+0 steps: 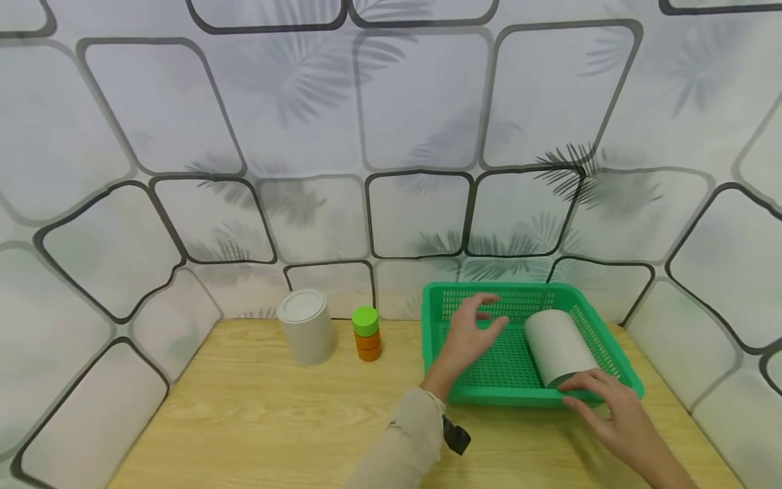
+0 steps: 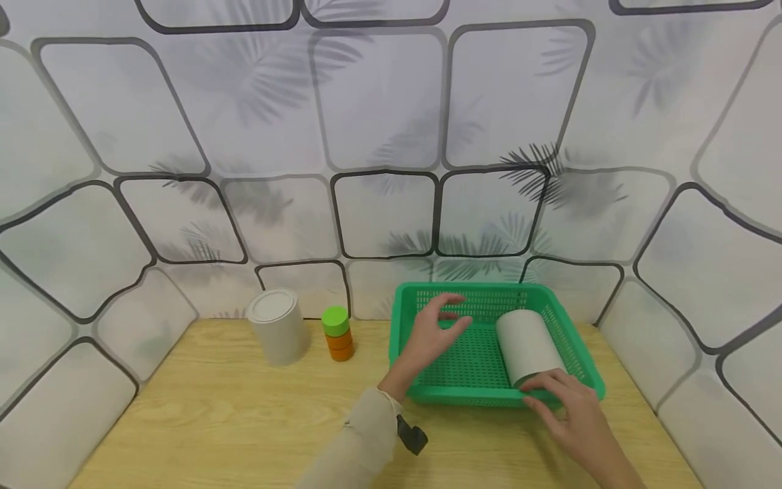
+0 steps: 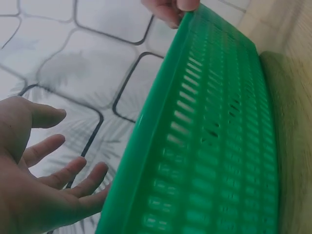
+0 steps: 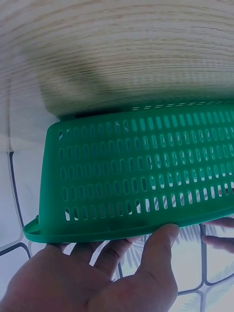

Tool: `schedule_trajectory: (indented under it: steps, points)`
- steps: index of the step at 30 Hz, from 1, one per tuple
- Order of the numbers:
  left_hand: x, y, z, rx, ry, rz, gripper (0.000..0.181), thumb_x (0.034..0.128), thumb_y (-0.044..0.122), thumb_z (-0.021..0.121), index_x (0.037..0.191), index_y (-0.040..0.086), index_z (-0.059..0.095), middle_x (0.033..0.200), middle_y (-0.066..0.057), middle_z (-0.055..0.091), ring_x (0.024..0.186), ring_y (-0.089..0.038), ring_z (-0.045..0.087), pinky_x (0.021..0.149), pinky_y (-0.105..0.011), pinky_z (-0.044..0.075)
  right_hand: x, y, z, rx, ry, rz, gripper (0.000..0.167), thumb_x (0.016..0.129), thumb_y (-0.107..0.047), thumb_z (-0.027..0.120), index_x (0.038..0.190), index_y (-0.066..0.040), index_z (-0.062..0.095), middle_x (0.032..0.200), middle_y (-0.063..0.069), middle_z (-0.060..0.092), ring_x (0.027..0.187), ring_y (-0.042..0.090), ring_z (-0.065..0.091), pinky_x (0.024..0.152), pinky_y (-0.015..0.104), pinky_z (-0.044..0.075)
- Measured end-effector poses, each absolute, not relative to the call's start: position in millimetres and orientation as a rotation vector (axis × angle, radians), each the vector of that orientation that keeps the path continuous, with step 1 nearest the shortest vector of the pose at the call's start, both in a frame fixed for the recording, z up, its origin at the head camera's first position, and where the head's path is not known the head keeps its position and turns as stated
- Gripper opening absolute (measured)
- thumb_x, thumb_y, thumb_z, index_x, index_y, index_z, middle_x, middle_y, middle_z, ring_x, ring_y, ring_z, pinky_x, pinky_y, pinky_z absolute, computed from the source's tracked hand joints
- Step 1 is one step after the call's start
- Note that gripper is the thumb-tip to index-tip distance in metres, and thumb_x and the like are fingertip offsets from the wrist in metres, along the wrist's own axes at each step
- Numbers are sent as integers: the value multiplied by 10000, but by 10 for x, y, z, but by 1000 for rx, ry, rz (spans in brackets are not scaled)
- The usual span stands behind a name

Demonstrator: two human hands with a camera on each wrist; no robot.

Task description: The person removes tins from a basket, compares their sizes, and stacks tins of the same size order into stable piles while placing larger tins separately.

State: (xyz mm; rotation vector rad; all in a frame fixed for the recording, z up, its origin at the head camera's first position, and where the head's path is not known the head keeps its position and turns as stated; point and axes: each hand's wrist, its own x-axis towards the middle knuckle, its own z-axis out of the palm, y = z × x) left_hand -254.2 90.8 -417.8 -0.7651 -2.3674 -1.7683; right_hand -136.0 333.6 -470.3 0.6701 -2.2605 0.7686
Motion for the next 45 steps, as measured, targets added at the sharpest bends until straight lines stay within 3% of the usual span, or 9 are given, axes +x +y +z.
schedule_trajectory:
  steps: [7, 15, 21, 27, 34, 45]
  points:
    - [-2567, 1188, -4164, -762, -2458, -1745, 402, 995, 283, 704, 1380, 199, 621, 1375, -29, 578, 1134, -152, 617, 827, -266, 545, -1364, 3320, -4690, 658, -2268, 767, 510, 628, 135, 878, 997, -192, 746, 1010, -64, 692, 972, 14, 613, 907, 74, 390]
    - [-2576, 1502, -4251, -657, -2543, -1877, 465, 973, 278, 722, 1417, 210, 600, 1435, -109, 547, 1189, -280, 593, 814, -321, 534, -1331, 3311, -4666, 642, -2271, 762, 507, 637, 127, 876, 995, -206, 743, 1006, -60, 691, 978, 6, 610, 903, 68, 386]
    - [-2584, 1696, -4303, -497, -2690, -1863, 541, 934, 315, 765, 1438, 266, 575, 1445, -80, 524, 1272, -253, 535, 859, -383, 540, -1358, 3347, -4657, 676, -2274, 756, 479, 646, 137, 867, 991, -172, 745, 1003, -93, 689, 962, 10, 619, 892, 84, 418]
    - [-2630, 1777, -4308, -442, -2760, -1931, 615, 930, 297, 772, 1491, 267, 522, 1476, -112, 483, 1161, -297, 591, 769, -468, 585, -1370, 3336, -4659, 681, -2279, 744, 464, 658, 127, 867, 992, -170, 743, 1005, -92, 689, 956, 22, 625, 884, 88, 423]
    - [-2598, 1837, -4313, -312, -2755, -2214, 714, 894, 251, 809, 1521, 222, 468, 1353, -129, 559, 1131, -394, 612, 829, -684, 534, -1315, 3335, -4684, 631, -2297, 746, 475, 671, 110, 870, 996, -211, 741, 1001, -104, 683, 931, 22, 625, 855, 79, 417]
    - [-2701, 2079, -4456, -141, -2764, -2351, 866, 856, 241, 852, 1561, 251, 349, 1246, -127, 539, 1068, -409, 614, 768, -716, 530, -1335, 3330, -4668, 634, -2303, 747, 468, 679, 110, 867, 1001, -204, 739, 1008, -90, 680, 927, 38, 624, 863, 77, 415]
